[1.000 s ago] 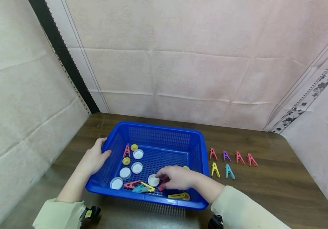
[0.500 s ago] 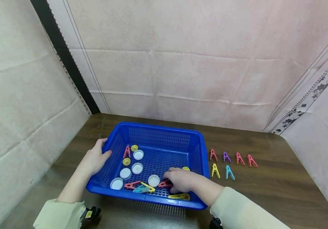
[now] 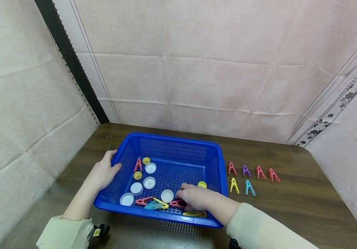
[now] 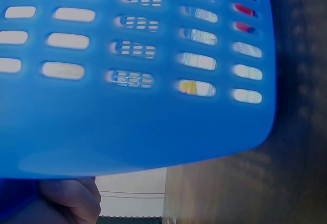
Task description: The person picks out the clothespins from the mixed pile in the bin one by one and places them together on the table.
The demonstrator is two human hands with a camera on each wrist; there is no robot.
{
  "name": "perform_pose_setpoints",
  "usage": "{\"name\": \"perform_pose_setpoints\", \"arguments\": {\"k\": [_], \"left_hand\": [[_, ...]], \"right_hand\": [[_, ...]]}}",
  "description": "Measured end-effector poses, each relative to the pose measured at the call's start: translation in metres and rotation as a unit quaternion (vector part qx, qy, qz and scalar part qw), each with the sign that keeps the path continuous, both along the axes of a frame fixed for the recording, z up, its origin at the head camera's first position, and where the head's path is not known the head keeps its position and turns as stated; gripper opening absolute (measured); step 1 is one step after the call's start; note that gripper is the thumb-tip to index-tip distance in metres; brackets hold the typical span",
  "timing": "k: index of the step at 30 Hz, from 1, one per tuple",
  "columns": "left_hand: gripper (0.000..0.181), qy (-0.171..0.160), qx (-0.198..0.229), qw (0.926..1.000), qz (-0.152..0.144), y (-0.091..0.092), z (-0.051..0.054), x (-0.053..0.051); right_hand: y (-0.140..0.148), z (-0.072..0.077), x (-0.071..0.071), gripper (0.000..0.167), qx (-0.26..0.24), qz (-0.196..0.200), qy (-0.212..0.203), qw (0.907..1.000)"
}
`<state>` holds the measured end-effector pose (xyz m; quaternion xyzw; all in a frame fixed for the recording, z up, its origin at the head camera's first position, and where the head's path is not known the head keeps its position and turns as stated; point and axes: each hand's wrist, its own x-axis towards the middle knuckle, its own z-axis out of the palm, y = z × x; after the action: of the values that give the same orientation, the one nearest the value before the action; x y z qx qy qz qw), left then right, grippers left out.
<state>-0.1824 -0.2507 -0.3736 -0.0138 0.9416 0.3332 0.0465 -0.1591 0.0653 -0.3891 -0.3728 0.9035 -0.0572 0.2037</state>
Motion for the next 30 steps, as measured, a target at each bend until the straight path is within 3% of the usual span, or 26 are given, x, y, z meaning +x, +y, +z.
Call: {"name": "perform_pose_setpoints", "arguments": {"k": [6, 16, 30], "left_hand": [[0.060, 0.000, -0.002, 1.0000, 0.001, 0.000, 0.000, 0.000], [0.061, -0.007, -0.001, 1.0000, 0.000, 0.001, 0.001, 0.001], [0.061, -0.010, 0.001, 0.9999, 0.004, 0.001, 0.001, 0.001]], "right_hand": [[-0.001, 0.001, -0.001, 0.028, -0.012, 0.017, -0.009, 0.9997], [0.000, 0.008, -0.001, 0.028, -0.048, -0.014, -0.046, 0.9977], [0.014, 0.033, -0.007, 0.032, -0.127, -0.022, -0.048, 0.9905]]}}
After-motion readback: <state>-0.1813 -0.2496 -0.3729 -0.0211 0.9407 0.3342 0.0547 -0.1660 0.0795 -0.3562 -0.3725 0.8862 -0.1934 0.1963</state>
